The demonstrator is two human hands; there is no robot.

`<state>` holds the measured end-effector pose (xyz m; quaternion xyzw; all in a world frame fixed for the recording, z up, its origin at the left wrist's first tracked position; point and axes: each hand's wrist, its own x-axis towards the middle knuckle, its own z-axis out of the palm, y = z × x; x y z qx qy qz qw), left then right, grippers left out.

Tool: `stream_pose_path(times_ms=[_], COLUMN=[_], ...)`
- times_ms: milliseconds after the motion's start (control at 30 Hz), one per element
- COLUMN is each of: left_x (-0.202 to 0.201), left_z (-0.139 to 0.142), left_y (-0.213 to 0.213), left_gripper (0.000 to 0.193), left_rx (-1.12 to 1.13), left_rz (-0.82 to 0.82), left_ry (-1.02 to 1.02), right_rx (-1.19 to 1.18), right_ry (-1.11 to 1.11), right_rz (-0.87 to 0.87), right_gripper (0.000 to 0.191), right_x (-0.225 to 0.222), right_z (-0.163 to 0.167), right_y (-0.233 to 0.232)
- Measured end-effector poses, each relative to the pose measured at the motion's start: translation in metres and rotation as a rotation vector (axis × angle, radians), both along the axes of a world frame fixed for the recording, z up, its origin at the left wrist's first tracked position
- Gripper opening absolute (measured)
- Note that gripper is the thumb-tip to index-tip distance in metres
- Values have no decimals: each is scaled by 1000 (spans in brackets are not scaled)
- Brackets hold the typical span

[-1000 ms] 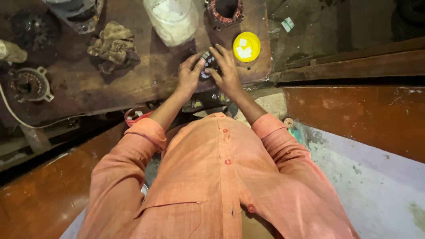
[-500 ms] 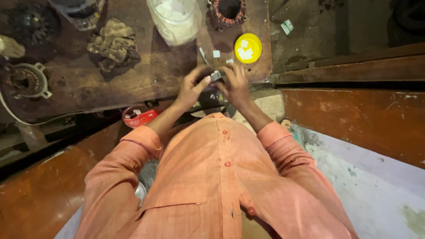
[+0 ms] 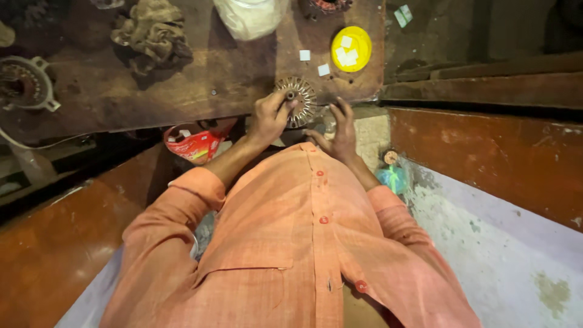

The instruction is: The person places a power bank on a workbench, then repeatedly picks up small white rectangular pieces from a yellow container and inserts them into slots on a dark circular motor rotor. The person rotates the rotor to access different slots and continues inserting pieces until the end of the clip.

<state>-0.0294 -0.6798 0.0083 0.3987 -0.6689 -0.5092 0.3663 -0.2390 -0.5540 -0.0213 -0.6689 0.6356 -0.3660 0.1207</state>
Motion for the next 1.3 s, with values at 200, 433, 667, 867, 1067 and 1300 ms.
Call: stream_pose_path(times_ms=[200, 433, 667, 867, 1067, 1300], left_x=[83, 173, 225, 279, 298, 308], left_z=[23, 23, 40, 61, 60, 67], left_y=[-20, -71, -119, -236, -278, -266], left_gripper=[21, 22, 26, 59, 32, 18], left_rx=[-175, -376, -416, -320, -287, -375], left_rz=[209, 604, 702, 1115, 1032, 1032], left_ry=[-80, -260, -158, -341, -530, -279], right_rx=[49, 8, 38, 29, 28, 41], right_ry=[4, 78, -88, -126, -161, -215], right_rz=[-133, -48, -3, 42, 3, -121], right_gripper=[64, 43, 30, 21, 14, 14], right_x=[-2, 5, 21, 39, 48, 28], right_z=[-10, 7, 43, 65, 71, 44], right_y=[9, -18, -52, -62, -53, -28])
